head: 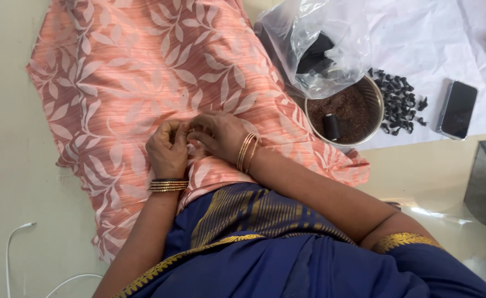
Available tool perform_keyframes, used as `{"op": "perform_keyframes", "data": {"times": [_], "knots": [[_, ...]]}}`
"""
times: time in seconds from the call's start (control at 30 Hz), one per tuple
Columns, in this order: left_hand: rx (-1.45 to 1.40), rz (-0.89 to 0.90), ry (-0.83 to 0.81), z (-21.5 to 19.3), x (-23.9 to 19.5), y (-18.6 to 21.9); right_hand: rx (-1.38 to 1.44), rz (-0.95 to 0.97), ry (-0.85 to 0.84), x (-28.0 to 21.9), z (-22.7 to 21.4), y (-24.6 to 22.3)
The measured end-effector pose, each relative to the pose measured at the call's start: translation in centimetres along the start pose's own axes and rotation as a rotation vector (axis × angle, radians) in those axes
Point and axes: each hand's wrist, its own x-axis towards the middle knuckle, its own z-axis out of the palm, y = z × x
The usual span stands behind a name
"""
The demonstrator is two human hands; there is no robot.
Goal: The person sits at a work table and shapes small dark pieces by hand, pinching and rolling them between the fingers over a patterned cloth. They occasionally reach into a metal bowl of brown powder and place finished pieces with a pile of dark items beside a plastic bag.
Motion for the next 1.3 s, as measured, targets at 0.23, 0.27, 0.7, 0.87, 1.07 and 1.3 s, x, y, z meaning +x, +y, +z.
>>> {"op": "perform_keyframes", "data": {"times": [0.23, 0.27, 0.7, 0.87, 1.07, 1.3], "knots": [[-0.017, -0.143, 0.001, 0.4, -0.5, -0.6, -0.069, 0.003, -0.036, -0.1, -1.5, -1.3], [-0.059, -0.149, -0.022, 0.4, -0.5, -0.5, -0.065, 0.003, -0.040, -0.1, -1.7, -1.4], [-0.310, -0.162, -0.079, 0.3, -0.8, 0.3, 0.503, 0.242, 0.343, -3.8, -9.6, 3.4], [-0.398, -0.245, -0.066, 0.3, -0.1, 0.2, 0.548, 0.558, 0.834, -11.2, -19.0, 11.0], [-0.425, -0.287, -0.100, 0.8, 0.0, -0.5, 0.236, 0.674, 1.111, -20.3, -25.9, 24.0], [-0.440, -0.361, -0.098, 0.8, 0.2, -0.5, -0.435, 0.873, 1.120, -22.4, -30.0, 31.5]]}}
